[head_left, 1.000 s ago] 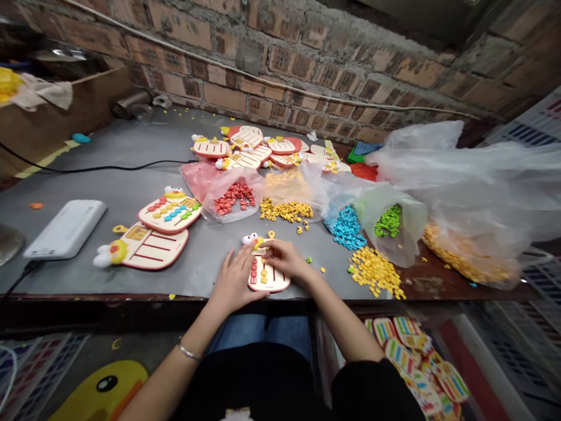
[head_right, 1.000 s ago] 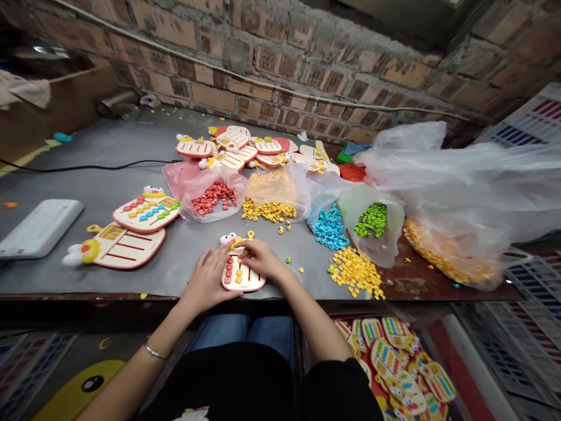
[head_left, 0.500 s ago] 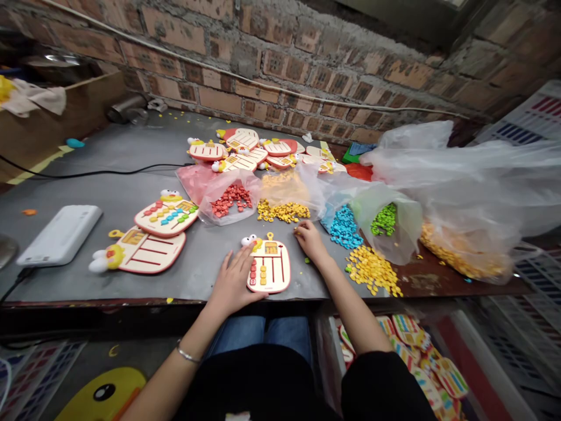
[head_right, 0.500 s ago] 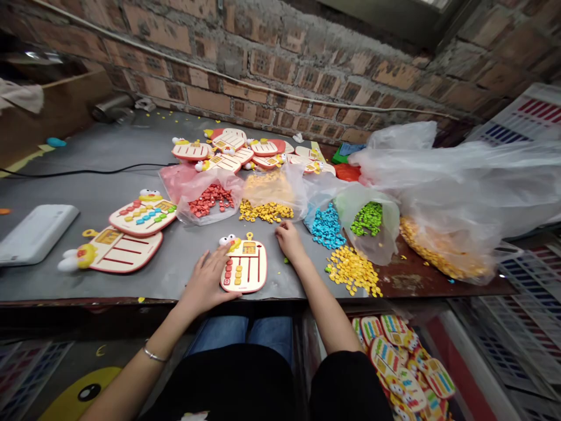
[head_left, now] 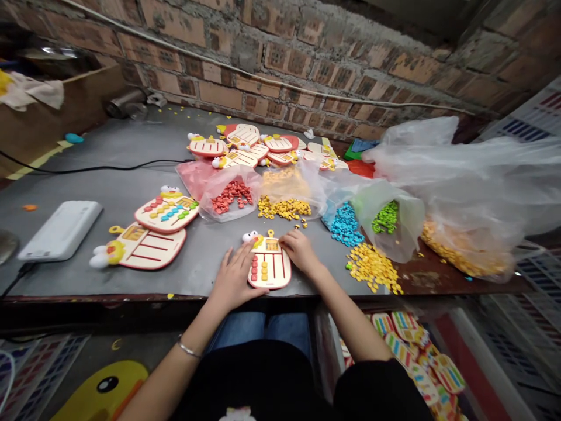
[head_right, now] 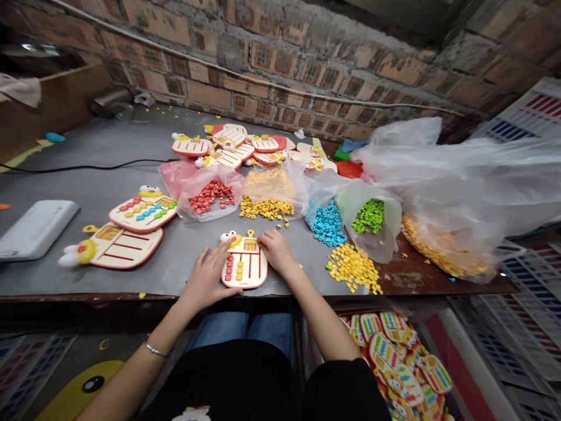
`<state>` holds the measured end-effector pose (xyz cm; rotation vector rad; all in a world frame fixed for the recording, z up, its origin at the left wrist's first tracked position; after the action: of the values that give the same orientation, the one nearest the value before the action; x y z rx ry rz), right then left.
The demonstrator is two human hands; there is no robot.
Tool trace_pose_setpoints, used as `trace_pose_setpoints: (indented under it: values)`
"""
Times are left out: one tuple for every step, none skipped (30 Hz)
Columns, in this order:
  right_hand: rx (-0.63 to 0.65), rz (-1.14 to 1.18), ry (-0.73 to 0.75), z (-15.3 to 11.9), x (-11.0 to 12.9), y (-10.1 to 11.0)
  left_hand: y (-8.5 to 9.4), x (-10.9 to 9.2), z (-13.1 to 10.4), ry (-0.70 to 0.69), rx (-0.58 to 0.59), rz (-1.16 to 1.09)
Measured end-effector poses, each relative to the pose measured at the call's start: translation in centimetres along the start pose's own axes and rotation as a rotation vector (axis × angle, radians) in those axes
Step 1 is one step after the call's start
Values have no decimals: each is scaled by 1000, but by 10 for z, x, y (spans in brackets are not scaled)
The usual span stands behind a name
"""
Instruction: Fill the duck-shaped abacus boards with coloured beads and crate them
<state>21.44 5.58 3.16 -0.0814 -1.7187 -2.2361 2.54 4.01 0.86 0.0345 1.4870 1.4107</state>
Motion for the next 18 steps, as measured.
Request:
trace_pose_setpoints:
  values:
    - [27, 4, 0, 0, -1, -1, 0, 0, 0, 1, -1, 0]
    - [60, 33, 3, -1, -2, -2, -1, 1, 0, 3, -1, 0]
    - [93, 78, 1, -3, -2, -2, -1, 1, -1, 5, -1, 0]
    - [120, 130, -8, -6, -3, -3, -1, 1, -1, 7, 1, 0]
    - [134, 181, -26, -8, -3, -3, -2, 1, -1, 9, 2, 0]
    - [137, 230, -51, -10, -2, -4, -2, 1, -1, 11, 3, 0]
    - [125, 274, -80, -11, -1, -5, -2, 2, -1, 12, 3, 0]
    - [105, 310, -103, -10, 2, -7, -2, 2, -1, 11, 1, 0]
    - [84, 338, -117, -9, 6, -10, -2, 2, -1, 10, 1, 2]
    - [69, 360, -120, -7, 11, -13, -2, 2, -1, 8, 2, 6]
    - [68, 379, -109, -4, 17, -16, -3, 2, -1, 6, 3, 11]
    - [83, 397, -88, -1, 23, -19, -3, 2, -1, 6, 3, 17]
    - [109, 420, -64, 1, 28, -21, -2, 2, -1, 7, 4, 21]
    - [146, 452, -40, 2, 32, -22, -2, 2, -1, 7, 6, 25]
    - [181, 491, -22, 2, 34, -20, -2, 1, -1, 8, 8, 27]
    - [202, 525, -14, 1, 33, -17, -2, 1, -1, 7, 9, 29]
    - [196, 543, -24, -3, 28, -11, -2, 1, -1, 6, 10, 31]
    - [162, 539, -52, -7, 21, -3, -2, 1, -1, 3, 11, 32]
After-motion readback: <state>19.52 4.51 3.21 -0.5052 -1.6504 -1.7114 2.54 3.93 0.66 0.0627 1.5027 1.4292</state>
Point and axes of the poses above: each hand's wrist, its own z-axis towards the middle knuckle, its own y-axis out of the back of the hand, x = y × z, the point moved 6 cm from there along z, towards the middle knuckle, and after that the axes turned 15 degrees about -z, right-handed, at the moved point
